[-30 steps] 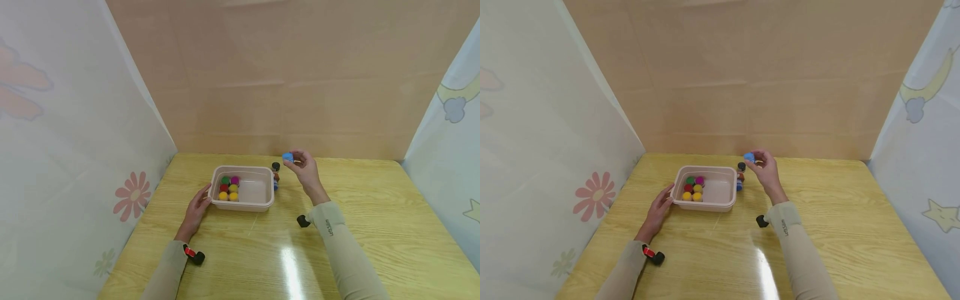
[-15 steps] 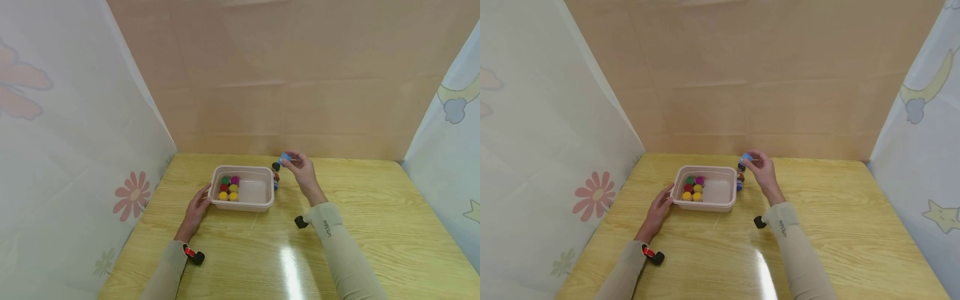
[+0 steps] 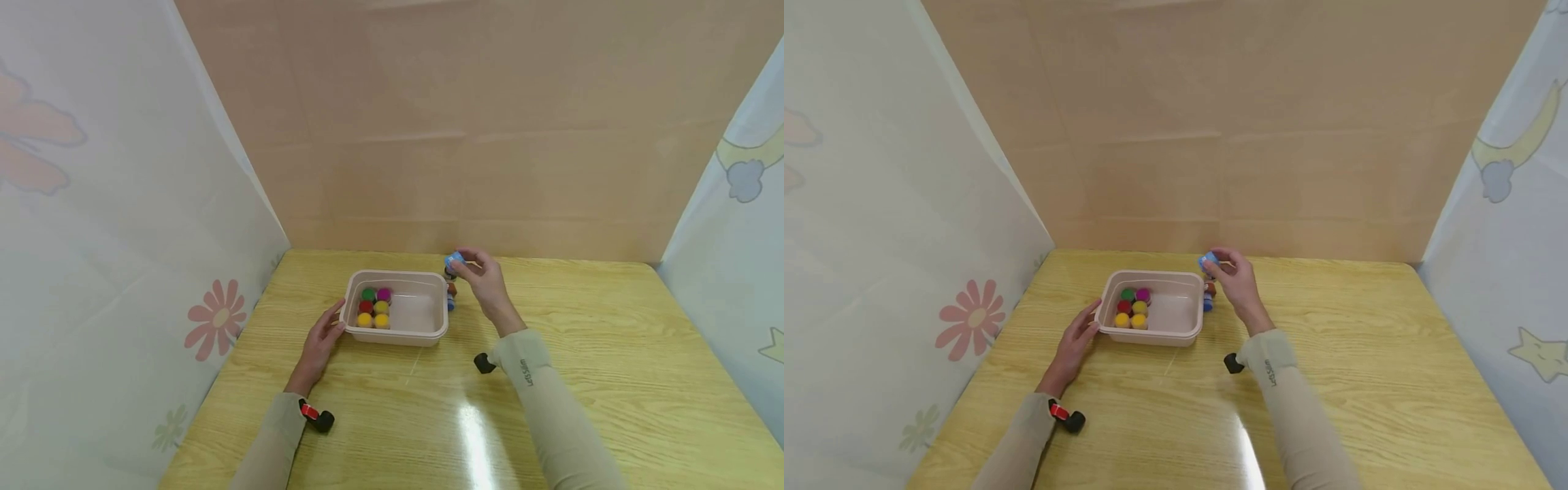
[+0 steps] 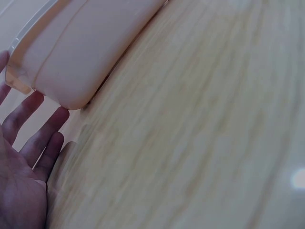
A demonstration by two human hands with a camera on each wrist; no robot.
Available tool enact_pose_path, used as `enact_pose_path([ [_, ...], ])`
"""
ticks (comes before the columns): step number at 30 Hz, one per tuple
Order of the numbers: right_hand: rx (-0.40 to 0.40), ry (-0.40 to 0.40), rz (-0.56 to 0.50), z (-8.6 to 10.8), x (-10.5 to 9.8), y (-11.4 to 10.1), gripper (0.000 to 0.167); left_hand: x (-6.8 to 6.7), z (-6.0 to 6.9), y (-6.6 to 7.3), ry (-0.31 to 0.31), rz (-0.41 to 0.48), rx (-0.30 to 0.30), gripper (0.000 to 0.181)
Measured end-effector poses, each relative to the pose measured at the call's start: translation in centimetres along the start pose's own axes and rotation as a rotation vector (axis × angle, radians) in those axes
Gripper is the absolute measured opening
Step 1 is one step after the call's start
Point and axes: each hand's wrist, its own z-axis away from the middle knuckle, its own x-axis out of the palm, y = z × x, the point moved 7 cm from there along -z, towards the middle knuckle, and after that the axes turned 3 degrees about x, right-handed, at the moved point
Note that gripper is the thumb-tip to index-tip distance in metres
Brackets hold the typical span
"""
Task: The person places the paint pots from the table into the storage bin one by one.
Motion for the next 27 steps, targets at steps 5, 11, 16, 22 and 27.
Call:
enact_pose_path([
  [5,0.023,-0.028,0.12,-0.2,1.5,0.2,0.046,-0.1,0.1,0.0,-0.002,-0.005,-0.001,0.053],
  [11,0.037,-0.107,0.169,-0.5,3.8,0.9,0.042,-0.1,0.1,-0.1,0.005,-0.012,-0.013,0.052],
  [16,0.069,-0.164,0.2,-0.7,6.2,1.4,0.04,-0.1,0.0,-0.3,0.008,-0.007,-0.021,0.051],
  [22,0.135,-0.208,0.204,-0.9,8.7,2.2,0.042,0.0,0.1,-0.1,0.01,-0.021,-0.012,0.051],
  [27,0.18,-0.204,0.214,-1.2,9.9,3.3,0.044,0.0,-0.1,-0.1,0.012,-0.033,-0.019,0.051],
])
